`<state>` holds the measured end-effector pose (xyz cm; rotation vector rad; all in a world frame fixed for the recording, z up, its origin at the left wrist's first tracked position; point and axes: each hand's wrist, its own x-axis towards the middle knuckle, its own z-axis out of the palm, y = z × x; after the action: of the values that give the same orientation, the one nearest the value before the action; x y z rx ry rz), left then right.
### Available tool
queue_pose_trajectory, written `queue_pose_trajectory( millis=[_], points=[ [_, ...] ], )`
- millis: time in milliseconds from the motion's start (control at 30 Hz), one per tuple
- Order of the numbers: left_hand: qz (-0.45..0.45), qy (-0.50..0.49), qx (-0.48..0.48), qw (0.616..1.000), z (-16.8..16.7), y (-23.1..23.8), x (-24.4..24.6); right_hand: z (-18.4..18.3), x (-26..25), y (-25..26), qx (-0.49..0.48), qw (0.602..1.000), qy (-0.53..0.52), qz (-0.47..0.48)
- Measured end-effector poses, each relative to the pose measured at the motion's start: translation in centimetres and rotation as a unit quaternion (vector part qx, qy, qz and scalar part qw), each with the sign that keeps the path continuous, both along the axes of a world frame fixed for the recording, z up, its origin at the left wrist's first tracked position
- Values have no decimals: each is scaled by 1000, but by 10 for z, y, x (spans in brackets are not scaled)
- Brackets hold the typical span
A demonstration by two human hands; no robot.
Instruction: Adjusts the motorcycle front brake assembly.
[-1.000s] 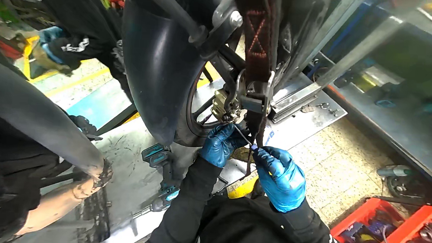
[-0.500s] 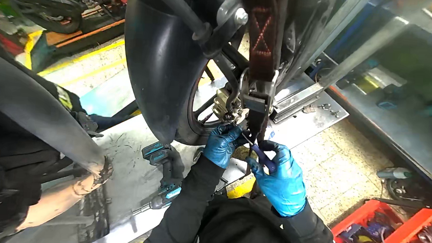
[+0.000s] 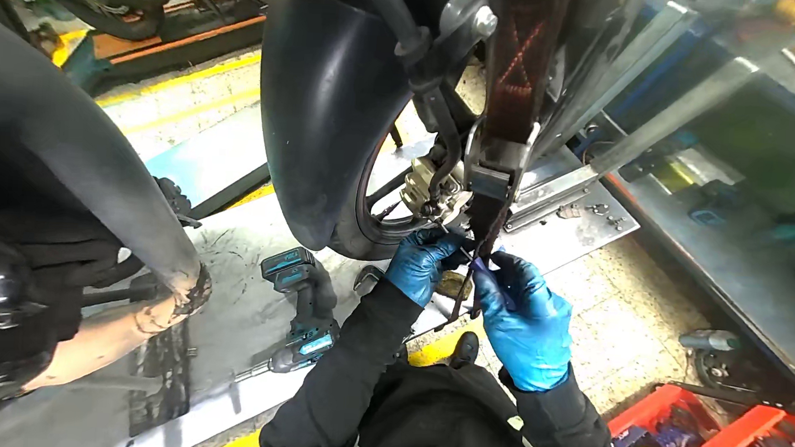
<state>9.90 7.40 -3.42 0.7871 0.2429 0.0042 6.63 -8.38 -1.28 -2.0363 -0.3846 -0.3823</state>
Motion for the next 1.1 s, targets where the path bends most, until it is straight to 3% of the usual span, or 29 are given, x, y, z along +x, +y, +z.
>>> queue_pose_trajectory(
  millis=[133, 267, 400, 567, 767, 900, 1000, 1100],
  points=[
    [16, 44, -13, 999, -1, -5, 3, -9, -5, 4, 5, 999, -39, 3],
    [-27, 8, -51, 998, -4, 0, -2, -10, -5, 7, -25, 994, -105, -37],
    [-46, -16, -69, 996, -5, 3, -4, -10, -2, 5, -64, 993, -82, -55],
    [5, 50, -28, 998, -2, -5, 2, -13, -6, 6, 0, 999, -28, 21],
    [-39, 18, -63, 997, 1, 1, -5, -12, -2, 9, -69, 989, -121, -43],
    [-25, 16, -55, 998, -1, 1, -3, -11, -2, 10, -106, 990, -71, -55],
    [-6, 53, -39, 998, -2, -3, 2, -11, -5, 8, -68, 997, -41, -2],
    [8, 63, -34, 997, -3, -4, 3, -14, -3, 8, -76, 993, -85, -8]
  ],
)
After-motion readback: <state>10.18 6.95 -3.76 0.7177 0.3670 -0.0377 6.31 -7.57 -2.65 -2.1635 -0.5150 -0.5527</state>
